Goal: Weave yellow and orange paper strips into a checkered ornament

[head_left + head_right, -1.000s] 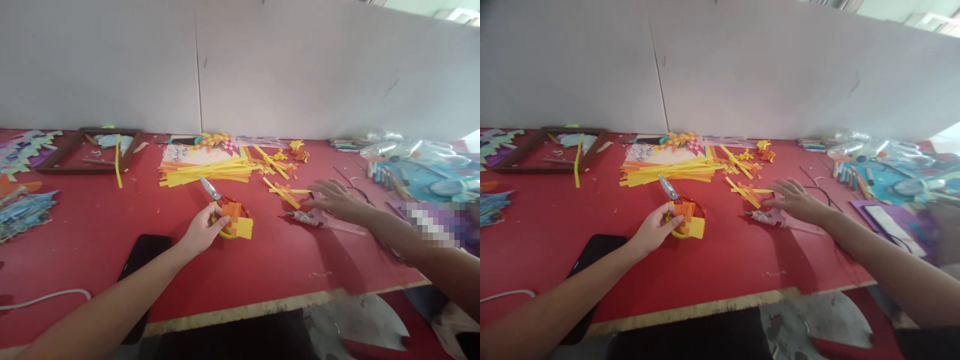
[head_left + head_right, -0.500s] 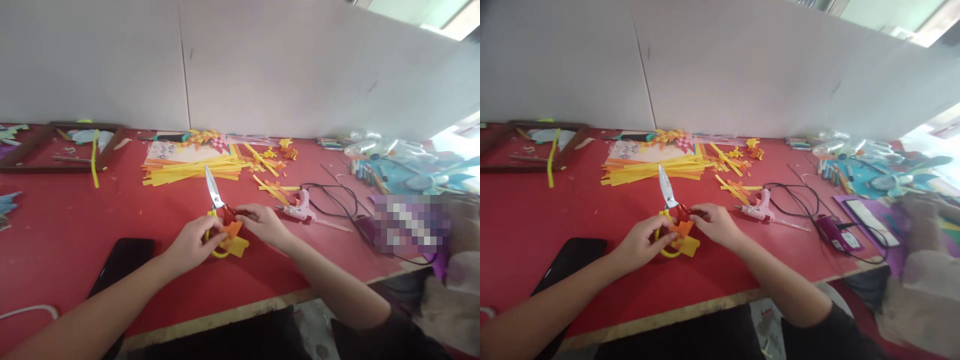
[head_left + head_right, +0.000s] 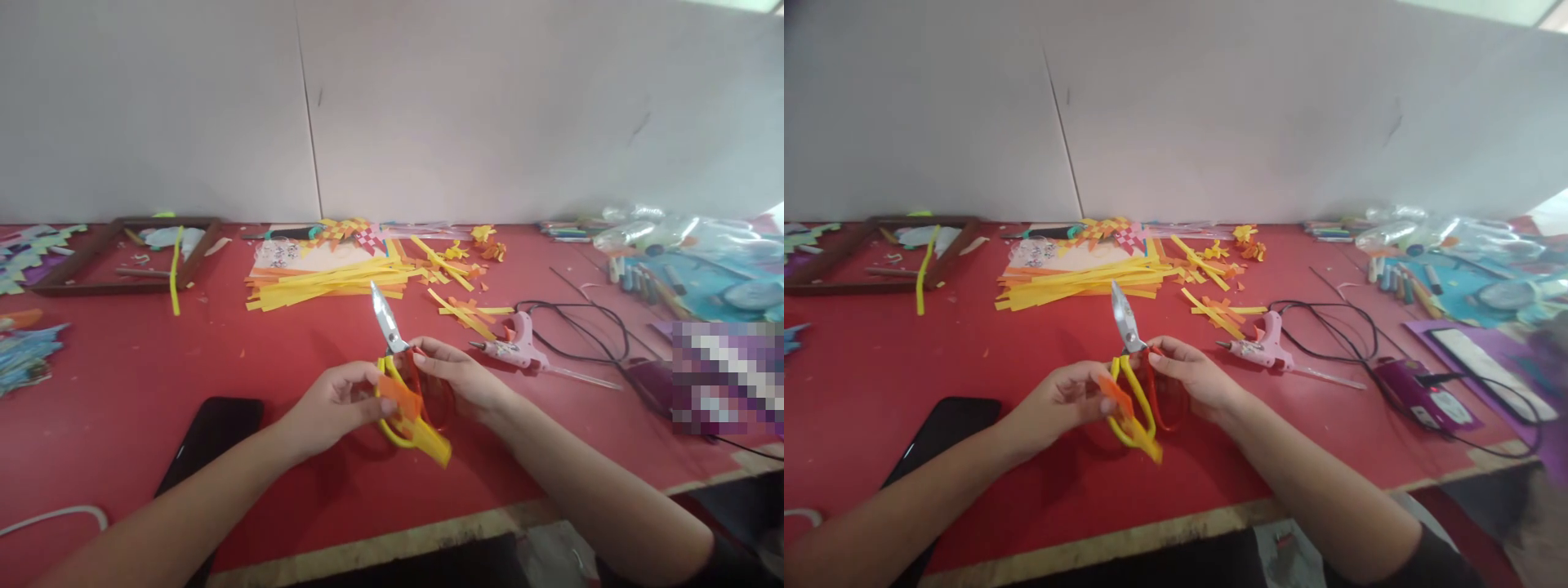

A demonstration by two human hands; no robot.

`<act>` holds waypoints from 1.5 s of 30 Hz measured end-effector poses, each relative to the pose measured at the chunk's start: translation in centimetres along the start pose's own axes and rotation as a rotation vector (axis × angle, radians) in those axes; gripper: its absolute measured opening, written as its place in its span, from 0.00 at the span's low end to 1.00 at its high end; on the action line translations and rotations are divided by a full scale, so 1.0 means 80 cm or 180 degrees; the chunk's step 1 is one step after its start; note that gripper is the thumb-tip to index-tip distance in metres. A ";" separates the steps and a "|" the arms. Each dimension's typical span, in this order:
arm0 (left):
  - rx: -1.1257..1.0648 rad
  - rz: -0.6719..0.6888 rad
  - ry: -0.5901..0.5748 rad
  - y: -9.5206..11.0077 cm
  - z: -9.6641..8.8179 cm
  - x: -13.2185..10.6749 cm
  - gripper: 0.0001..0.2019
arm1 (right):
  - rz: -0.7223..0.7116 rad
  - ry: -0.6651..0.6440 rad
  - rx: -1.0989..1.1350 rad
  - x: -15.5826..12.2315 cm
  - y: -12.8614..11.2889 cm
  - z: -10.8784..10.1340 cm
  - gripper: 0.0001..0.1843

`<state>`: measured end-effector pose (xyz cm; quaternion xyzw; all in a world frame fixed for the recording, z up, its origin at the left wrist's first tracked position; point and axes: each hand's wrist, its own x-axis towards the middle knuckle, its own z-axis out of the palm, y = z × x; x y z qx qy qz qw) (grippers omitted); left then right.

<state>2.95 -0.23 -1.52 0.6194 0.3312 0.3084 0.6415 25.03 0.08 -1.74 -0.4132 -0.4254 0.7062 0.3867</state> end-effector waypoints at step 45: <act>-0.0102 -0.0512 0.0500 -0.003 0.003 -0.007 0.12 | -0.1009 0.0646 -0.1314 -0.022 0.009 0.021 0.09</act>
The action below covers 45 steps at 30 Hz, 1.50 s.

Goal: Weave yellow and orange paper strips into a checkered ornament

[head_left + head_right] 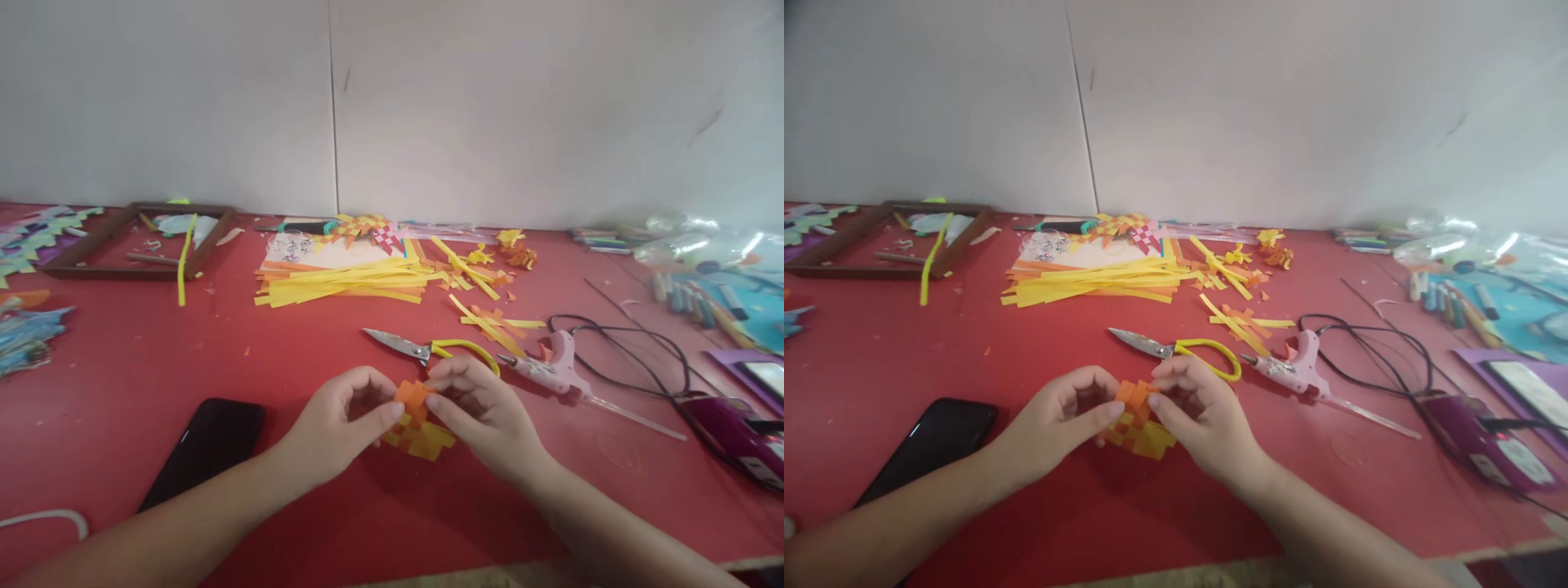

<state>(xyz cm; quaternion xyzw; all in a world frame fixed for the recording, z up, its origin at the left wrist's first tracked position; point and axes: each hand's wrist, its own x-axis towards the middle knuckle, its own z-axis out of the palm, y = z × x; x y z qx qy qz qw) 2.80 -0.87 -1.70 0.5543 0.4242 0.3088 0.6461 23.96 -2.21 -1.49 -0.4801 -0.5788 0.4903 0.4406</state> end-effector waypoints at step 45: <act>0.0779 0.0782 0.0251 0.001 0.002 -0.006 0.01 | -0.0009 -0.0330 0.0396 -0.001 -0.005 0.005 0.12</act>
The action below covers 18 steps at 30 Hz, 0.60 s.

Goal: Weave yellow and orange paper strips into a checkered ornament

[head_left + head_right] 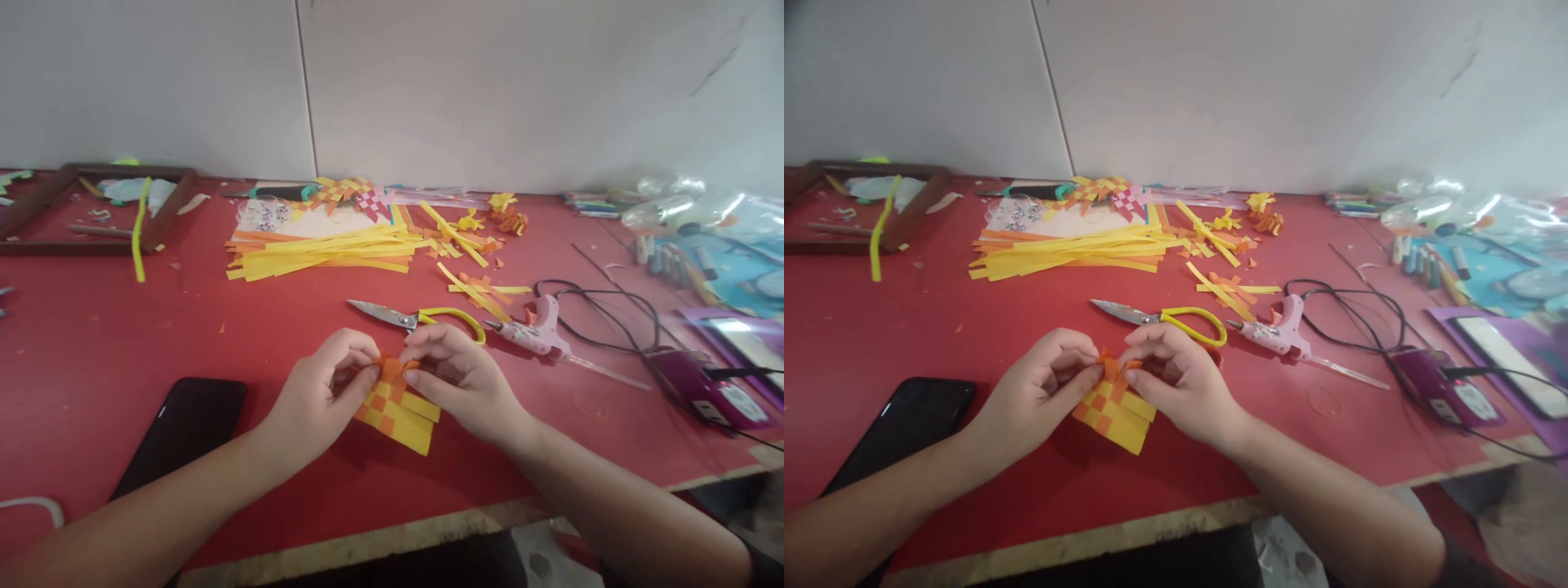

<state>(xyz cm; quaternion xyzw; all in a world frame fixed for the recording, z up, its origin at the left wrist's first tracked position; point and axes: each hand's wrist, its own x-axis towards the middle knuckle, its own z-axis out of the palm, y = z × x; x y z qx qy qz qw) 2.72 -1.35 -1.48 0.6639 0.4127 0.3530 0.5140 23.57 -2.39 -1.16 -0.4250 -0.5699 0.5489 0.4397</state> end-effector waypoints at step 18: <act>-0.0275 -0.0629 -0.0141 0.002 -0.001 -0.001 0.07 | -0.0133 0.0010 0.0134 0.000 -0.001 -0.001 0.14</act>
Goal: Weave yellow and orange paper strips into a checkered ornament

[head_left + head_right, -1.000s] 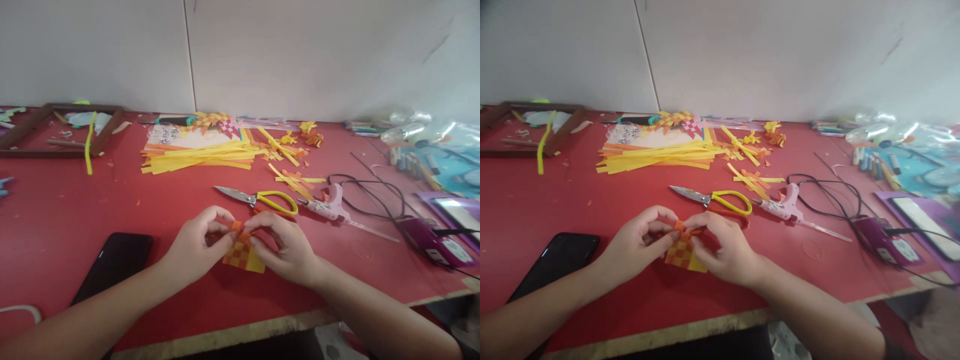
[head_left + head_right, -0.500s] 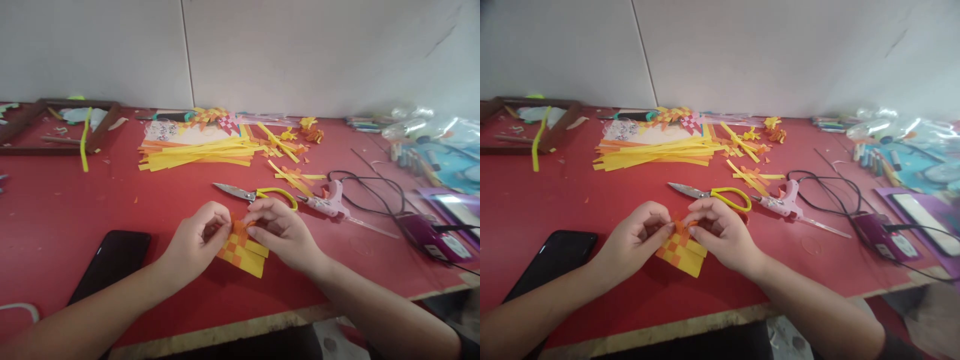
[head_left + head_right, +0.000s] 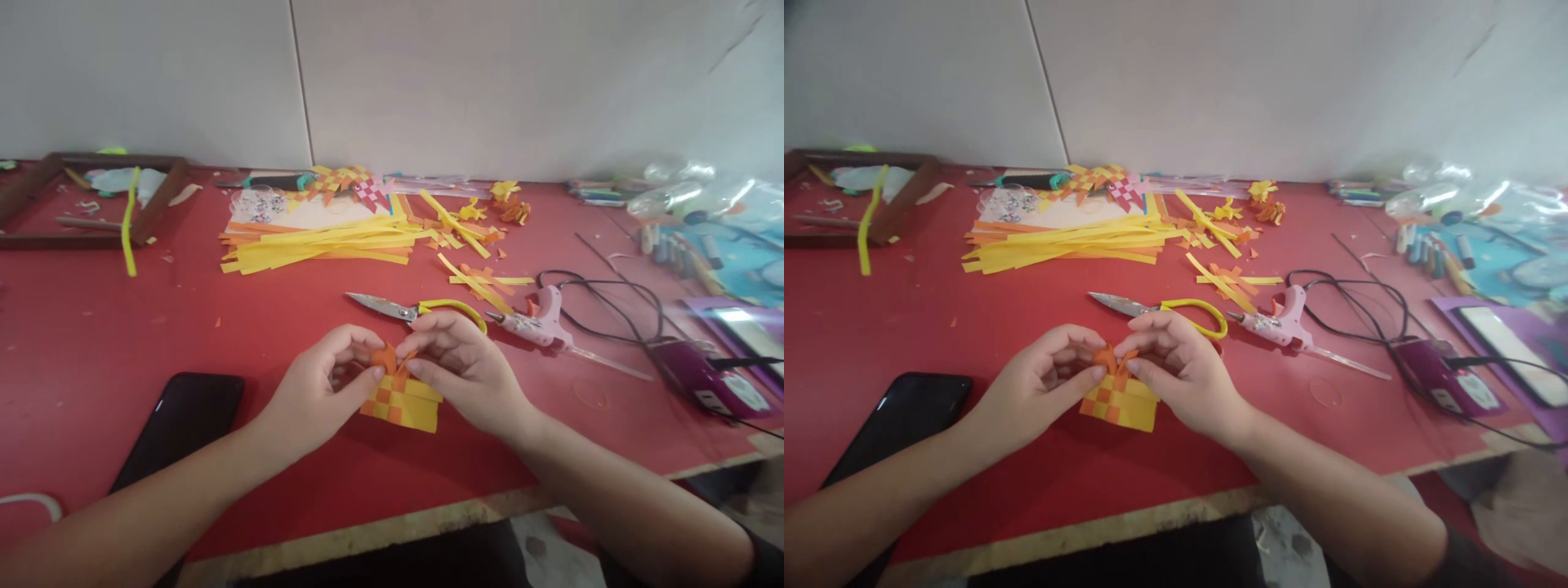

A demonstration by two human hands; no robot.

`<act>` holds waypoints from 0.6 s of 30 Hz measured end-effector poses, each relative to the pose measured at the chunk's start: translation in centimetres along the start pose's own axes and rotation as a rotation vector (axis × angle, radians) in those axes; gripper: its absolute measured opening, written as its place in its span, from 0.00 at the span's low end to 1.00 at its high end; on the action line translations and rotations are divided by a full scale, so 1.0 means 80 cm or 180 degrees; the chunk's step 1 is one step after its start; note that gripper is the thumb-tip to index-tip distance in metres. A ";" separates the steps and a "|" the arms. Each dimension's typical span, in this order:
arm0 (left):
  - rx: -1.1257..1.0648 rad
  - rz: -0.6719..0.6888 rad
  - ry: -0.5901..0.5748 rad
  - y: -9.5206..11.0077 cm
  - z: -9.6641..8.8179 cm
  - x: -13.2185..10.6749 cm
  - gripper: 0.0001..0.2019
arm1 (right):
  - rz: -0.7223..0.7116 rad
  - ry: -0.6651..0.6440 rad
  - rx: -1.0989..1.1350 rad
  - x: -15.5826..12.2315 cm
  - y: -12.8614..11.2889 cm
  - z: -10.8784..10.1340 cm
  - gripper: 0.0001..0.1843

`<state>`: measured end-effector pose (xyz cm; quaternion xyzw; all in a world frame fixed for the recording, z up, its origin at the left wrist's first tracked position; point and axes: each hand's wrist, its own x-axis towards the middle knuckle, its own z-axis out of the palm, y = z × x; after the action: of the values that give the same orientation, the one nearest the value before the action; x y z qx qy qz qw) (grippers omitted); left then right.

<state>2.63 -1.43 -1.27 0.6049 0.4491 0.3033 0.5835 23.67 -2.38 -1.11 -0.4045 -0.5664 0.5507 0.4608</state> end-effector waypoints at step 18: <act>0.0357 0.0044 -0.0151 0.012 0.001 0.001 0.08 | -0.0260 -0.0081 -0.0343 -0.002 0.001 -0.001 0.13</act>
<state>2.93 -1.29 -0.38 0.6467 0.4473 0.2673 0.5570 23.75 -2.50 -1.23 -0.3982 -0.6171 0.5052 0.4532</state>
